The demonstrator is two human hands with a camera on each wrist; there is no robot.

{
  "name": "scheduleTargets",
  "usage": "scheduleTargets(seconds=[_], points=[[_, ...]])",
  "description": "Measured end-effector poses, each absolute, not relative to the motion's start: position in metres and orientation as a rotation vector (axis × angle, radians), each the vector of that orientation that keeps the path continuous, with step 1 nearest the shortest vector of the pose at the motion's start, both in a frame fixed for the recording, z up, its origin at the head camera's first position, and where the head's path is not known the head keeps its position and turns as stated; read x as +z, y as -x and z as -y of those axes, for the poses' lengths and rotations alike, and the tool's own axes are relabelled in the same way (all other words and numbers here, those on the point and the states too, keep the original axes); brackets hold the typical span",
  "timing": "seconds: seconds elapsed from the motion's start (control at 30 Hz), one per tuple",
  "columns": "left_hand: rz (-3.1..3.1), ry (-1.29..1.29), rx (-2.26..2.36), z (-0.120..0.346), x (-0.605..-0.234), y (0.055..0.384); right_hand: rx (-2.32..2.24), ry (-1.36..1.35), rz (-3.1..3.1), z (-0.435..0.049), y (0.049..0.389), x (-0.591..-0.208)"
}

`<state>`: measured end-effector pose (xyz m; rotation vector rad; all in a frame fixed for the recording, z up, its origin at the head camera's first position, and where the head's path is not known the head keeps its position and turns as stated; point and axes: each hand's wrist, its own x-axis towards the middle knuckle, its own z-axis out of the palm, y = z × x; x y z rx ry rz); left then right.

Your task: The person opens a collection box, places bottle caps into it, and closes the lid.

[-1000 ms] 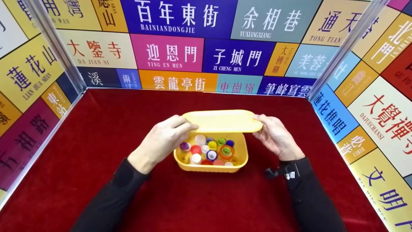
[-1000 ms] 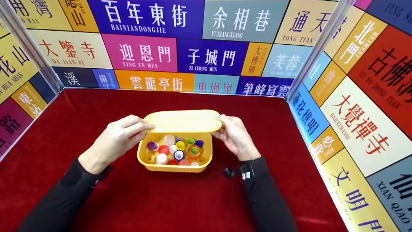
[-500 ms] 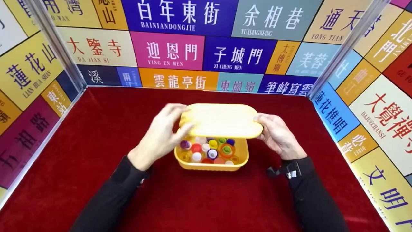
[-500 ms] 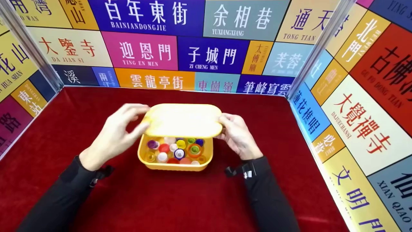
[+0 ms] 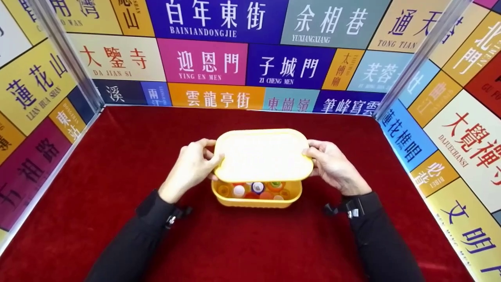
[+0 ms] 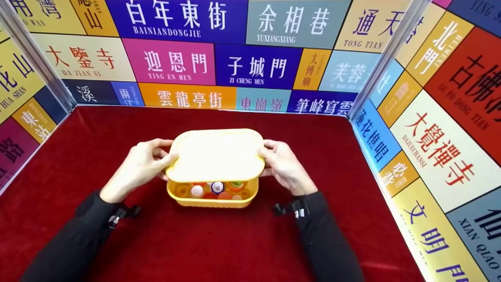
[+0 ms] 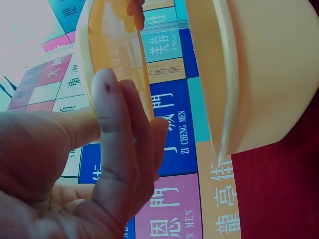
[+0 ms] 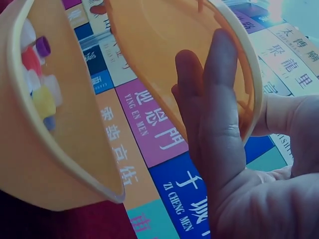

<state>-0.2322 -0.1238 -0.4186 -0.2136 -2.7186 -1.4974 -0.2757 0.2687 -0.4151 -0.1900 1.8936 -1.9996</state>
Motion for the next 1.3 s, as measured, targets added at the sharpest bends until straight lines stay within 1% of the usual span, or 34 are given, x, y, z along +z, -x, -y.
scheduleTargets(seconds=[0.2, 0.7, 1.3], points=[[2.741, 0.201, -1.477, 0.124, -0.421, 0.23, -1.803, 0.17, -2.099, -0.264, 0.272, -0.413], [2.868, 0.194, -1.386, 0.12, -0.428, 0.225, -1.374, 0.289, -2.489, -0.259, 0.26, -0.421], [3.036, 0.156, -1.289, 0.122, -0.428, 0.225, -1.153, 0.24, -2.547, -0.254, 0.259, -0.429]])
